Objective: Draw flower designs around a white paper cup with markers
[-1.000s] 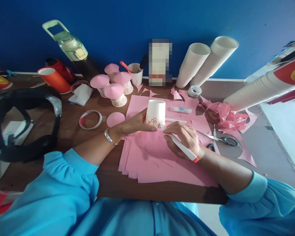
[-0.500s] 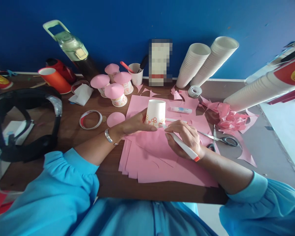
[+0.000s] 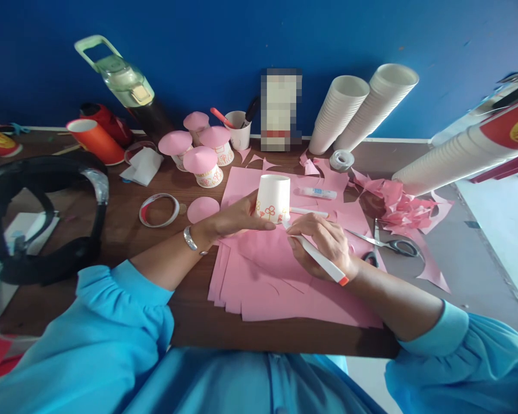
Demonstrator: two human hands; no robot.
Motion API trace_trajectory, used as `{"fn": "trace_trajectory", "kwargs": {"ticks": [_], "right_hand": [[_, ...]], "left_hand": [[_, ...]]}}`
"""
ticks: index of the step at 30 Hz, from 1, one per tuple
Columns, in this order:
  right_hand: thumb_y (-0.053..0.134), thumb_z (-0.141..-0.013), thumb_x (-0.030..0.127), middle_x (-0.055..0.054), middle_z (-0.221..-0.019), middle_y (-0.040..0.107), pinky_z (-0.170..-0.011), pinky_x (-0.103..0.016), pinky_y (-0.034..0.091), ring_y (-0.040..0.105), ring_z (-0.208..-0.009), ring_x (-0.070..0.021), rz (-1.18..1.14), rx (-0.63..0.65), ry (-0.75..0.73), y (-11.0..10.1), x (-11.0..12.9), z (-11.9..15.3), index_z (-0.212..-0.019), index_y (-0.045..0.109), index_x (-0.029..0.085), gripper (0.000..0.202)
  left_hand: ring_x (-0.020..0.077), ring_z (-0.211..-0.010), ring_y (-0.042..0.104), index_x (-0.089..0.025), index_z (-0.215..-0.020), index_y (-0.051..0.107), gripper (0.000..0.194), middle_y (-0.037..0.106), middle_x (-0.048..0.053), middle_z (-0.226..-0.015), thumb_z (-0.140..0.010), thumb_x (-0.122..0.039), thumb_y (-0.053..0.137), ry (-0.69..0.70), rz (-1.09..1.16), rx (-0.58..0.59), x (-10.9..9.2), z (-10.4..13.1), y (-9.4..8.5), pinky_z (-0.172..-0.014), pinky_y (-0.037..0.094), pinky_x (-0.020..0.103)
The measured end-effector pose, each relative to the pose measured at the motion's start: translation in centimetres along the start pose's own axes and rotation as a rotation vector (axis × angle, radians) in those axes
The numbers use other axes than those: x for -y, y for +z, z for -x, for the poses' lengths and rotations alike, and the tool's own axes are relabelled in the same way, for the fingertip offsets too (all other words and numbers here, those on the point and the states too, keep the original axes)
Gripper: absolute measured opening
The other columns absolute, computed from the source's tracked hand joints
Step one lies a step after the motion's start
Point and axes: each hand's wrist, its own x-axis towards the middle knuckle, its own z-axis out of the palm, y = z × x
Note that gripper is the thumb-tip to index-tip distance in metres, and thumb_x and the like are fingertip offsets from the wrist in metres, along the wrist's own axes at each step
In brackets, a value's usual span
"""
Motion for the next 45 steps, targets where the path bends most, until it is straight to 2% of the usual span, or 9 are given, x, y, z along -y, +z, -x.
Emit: {"fn": "trace_trajectory", "kwargs": {"ticks": [13,20,32,38,45], "right_hand": [[0.063,-0.098,0.006,-0.003,-0.087,0.073,-0.062,-0.029,0.062,0.074,-0.073,-0.0187,-0.013,-0.004,-0.032,0.0,0.1,-0.1,-0.112,0.063,0.021,0.021],[0.062,-0.098,0.007,-0.003,-0.087,0.074,-0.064,-0.031,0.063,0.074,-0.074,-0.0191,-0.009,-0.002,-0.031,0.1,-0.1,-0.1,-0.113,0.063,0.021,0.021],[0.063,-0.101,0.009,-0.003,-0.092,0.076,-0.066,-0.031,0.067,0.079,-0.079,-0.0195,0.01,0.003,-0.051,-0.1,0.0,-0.4,-0.116,0.062,0.022,0.02],[0.061,-0.101,0.009,-0.002,-0.088,0.076,-0.066,-0.03,0.067,0.078,-0.077,-0.0184,0.0,0.016,-0.062,-0.1,0.0,-0.5,-0.114,0.061,0.022,0.019],[0.061,-0.1,0.009,-0.001,-0.086,0.075,-0.068,-0.032,0.067,0.078,-0.078,-0.0193,0.008,0.028,-0.05,-0.1,0.0,-0.4,-0.111,0.062,0.024,0.018]], "left_hand": [[0.0331,-0.125,0.071,-0.023,-0.141,0.067,0.075,0.075,0.012,-0.133,-0.077,-0.047,0.097,-0.003,-0.028,-0.017,-0.3,0.0,0.1,-0.107,0.057,0.049],[0.0326,-0.123,0.071,-0.023,-0.14,0.068,0.073,0.075,0.012,-0.131,-0.078,-0.05,0.097,-0.008,-0.042,-0.01,-0.2,0.0,0.0,-0.106,0.058,0.049],[0.0295,-0.116,0.072,-0.022,-0.137,0.066,0.071,0.076,0.011,-0.127,-0.077,-0.041,0.098,-0.029,0.017,-0.021,0.3,-0.1,0.0,-0.102,0.057,0.047],[0.0271,-0.114,0.073,-0.022,-0.133,0.064,0.071,0.076,0.01,-0.124,-0.074,-0.04,0.1,-0.042,0.043,-0.051,1.0,0.0,-0.3,-0.1,0.058,0.044],[0.0292,-0.119,0.075,-0.022,-0.142,0.064,0.075,0.077,0.012,-0.131,-0.078,-0.037,0.098,-0.057,0.071,-0.022,1.3,0.2,-0.5,-0.104,0.059,0.045]]}}
